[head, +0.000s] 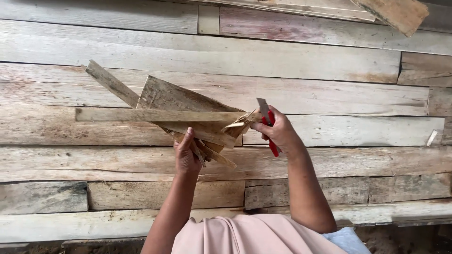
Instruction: Peeling thin strips of wood from a plank using a utility knife
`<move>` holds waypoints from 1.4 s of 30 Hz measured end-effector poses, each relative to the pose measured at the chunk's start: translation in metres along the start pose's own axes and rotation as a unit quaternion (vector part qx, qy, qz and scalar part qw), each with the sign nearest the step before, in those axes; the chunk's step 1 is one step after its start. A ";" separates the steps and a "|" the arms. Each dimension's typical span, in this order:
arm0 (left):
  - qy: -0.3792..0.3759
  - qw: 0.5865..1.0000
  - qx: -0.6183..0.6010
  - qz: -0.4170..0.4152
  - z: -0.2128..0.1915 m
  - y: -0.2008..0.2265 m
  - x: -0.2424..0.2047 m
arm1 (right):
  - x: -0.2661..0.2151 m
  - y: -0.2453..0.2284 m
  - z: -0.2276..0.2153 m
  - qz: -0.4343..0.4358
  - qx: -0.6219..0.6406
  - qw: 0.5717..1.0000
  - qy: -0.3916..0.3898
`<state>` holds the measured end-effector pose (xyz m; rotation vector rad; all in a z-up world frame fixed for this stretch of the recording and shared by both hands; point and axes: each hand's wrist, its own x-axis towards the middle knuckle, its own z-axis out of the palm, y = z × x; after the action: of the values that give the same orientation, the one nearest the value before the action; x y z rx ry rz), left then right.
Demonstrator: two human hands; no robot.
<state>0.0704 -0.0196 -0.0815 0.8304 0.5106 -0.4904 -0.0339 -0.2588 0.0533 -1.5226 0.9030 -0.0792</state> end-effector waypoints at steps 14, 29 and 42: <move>-0.050 0.998 0.000 0.025 -0.007 0.026 -0.068 | -0.076 -0.011 0.041 -0.083 -0.070 0.994 -0.026; -0.097 0.995 0.003 0.025 -0.016 0.046 -0.124 | -0.152 -0.002 0.097 -0.287 -0.518 0.805 -0.041; 0.026 0.995 0.085 0.040 -0.005 0.060 -0.096 | -0.123 -0.006 0.043 -0.135 -0.293 0.940 -0.115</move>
<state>0.0304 0.0390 0.0071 1.0257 0.4850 -0.4445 -0.0922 -0.1547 0.1054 -2.1544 0.5423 0.1856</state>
